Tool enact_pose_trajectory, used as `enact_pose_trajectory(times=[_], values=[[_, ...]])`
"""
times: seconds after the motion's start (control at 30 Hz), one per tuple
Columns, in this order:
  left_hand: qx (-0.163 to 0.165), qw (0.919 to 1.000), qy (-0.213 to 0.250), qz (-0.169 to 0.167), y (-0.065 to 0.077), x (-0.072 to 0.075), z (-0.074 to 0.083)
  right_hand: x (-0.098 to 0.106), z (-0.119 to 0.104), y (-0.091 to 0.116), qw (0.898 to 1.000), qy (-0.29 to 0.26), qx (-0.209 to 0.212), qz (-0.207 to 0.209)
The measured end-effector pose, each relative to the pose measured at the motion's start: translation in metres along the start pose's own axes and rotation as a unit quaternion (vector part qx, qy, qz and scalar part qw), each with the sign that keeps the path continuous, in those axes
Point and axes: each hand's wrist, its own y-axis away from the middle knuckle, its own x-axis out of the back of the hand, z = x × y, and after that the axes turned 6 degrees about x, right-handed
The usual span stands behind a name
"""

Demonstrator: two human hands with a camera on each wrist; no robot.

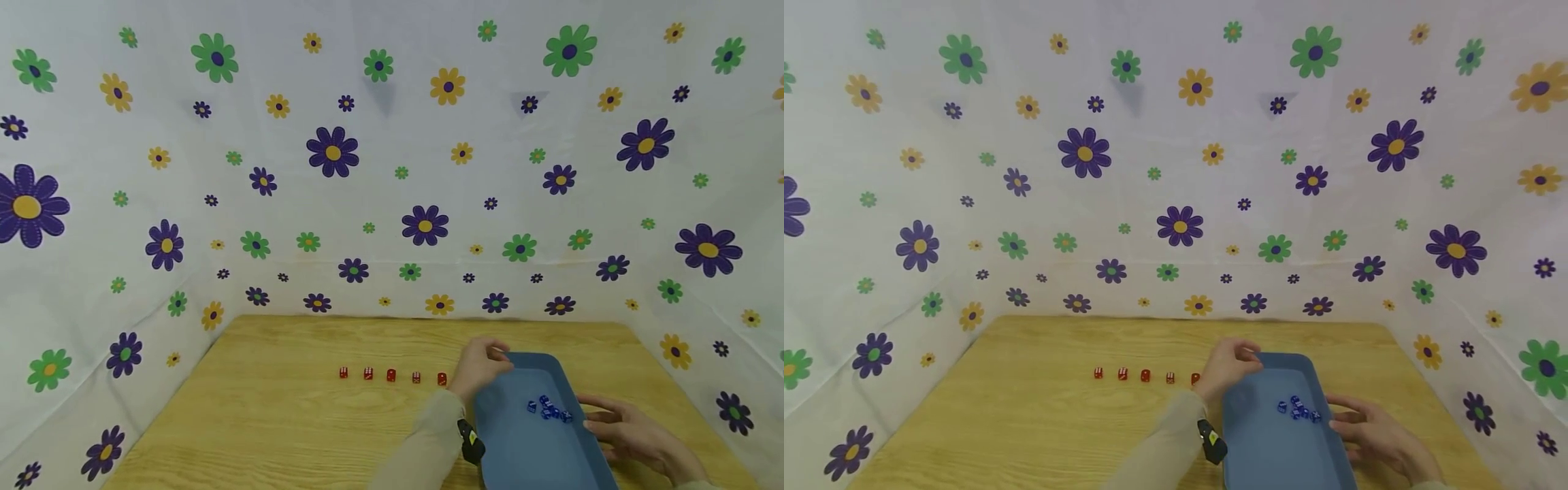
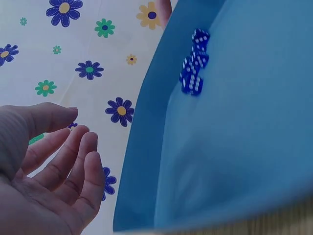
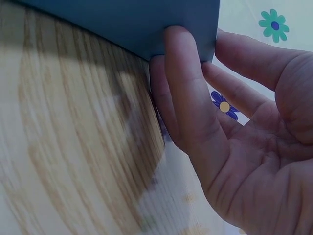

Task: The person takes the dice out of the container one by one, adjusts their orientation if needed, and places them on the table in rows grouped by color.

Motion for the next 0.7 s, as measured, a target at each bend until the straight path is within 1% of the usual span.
enact_pose_trajectory(times=[0.13,0.2,0.3,0.37,0.6,0.7], values=[[0.016,0.9994,0.031,0.005,0.0,-0.012,0.003,-0.003,-0.001,0.0,1.0,0.018,0.0,0.013],[0.033,0.9983,0.047,0.008,0.001,-0.019,0.003,-0.003,-0.001,0.0,1.0,0.018,0.004,0.011],[0.043,0.998,0.047,0.007,0.003,-0.028,0.002,-0.002,-0.001,0.001,1.0,0.01,0.012,0.002],[0.049,0.9981,0.036,0.004,0.004,-0.032,0.001,-0.002,-0.001,0.001,1.0,0.005,0.015,-0.003],[0.075,0.9968,-0.026,-0.011,0.005,-0.044,-0.009,-0.001,-0.001,0.0,1.0,-0.001,0.011,-0.008],[0.078,0.9957,-0.04,-0.028,0.006,-0.046,-0.013,0.0,-0.002,0.0,1.0,-0.002,0.01,-0.012]])
